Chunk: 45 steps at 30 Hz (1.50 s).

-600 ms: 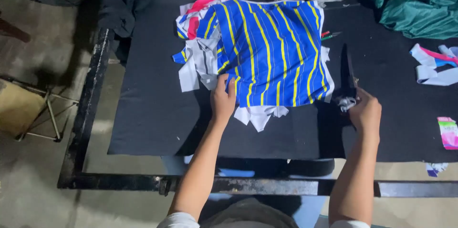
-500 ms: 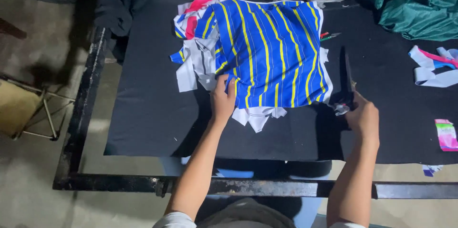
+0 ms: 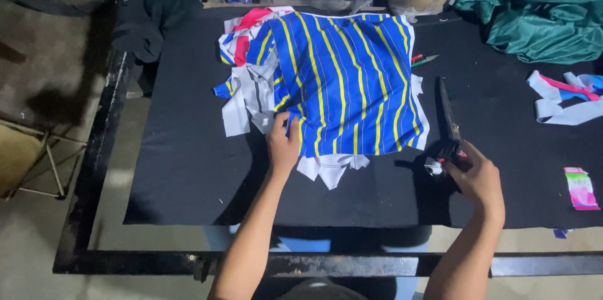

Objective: Trimming excess material from fabric pieces using large scissors on a cutting table

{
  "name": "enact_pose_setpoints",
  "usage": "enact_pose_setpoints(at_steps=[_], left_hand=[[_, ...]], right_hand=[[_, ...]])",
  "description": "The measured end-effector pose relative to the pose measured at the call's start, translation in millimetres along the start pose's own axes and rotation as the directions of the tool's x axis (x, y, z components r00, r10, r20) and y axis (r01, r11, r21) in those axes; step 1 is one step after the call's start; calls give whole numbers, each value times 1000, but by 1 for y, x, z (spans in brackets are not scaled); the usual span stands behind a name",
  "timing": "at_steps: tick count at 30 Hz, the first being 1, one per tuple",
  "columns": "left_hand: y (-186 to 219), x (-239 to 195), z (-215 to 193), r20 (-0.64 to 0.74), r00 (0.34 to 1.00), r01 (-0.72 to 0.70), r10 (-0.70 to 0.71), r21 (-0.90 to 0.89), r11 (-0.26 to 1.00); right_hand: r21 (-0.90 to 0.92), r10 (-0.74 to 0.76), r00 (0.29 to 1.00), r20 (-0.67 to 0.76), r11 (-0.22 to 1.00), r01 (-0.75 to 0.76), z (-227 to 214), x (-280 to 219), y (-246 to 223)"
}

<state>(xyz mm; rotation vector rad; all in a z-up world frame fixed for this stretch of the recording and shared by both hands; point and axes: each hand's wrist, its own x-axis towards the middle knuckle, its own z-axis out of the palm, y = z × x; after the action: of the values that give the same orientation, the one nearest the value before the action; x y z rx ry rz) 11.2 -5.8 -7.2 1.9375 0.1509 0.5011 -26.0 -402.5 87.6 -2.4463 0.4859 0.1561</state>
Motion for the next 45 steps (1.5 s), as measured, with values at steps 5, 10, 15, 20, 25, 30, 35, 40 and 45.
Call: enact_pose_setpoints(at_steps=[5, 10, 15, 20, 25, 30, 35, 40, 45], left_hand=[[3, 3, -9, 0, 999, 34, -34, -2, 999], [-3, 4, -19, -92, 991, -101, 99, -12, 995], [-10, 8, -16, -117, 992, -45, 46, 9, 999], [13, 8, -22, -173, 978, -116, 119, 24, 993], [20, 8, -22, -163, 982, -88, 91, 24, 996], [15, 7, -17, -175, 973, -144, 152, 54, 988], [20, 8, -17, -174, 972, -152, 158, 50, 987], [17, 9, -18, -156, 977, -140, 143, 30, 990], [17, 4, -12, -135, 982, -129, 131, 27, 991]], right_hand=[[-1, -69, 993, -93, 998, 69, -1, -11, -9], [-127, -175, 952, -253, 981, 146, 22, 3, 20], [-442, -536, 653, -535, 836, 325, 39, 10, 17], [-524, -330, 941, -75, 816, 245, 79, -6, -17], [-627, -371, 928, 42, 713, 314, 108, 5, -11], [-569, -360, 928, 101, 744, 350, 107, -4, -23], [-484, -359, 919, 164, 782, 392, 96, -19, -45], [-436, -374, 870, 321, 757, 486, 88, -41, -74], [-301, -359, 638, 681, 657, 691, 98, -64, -88]])
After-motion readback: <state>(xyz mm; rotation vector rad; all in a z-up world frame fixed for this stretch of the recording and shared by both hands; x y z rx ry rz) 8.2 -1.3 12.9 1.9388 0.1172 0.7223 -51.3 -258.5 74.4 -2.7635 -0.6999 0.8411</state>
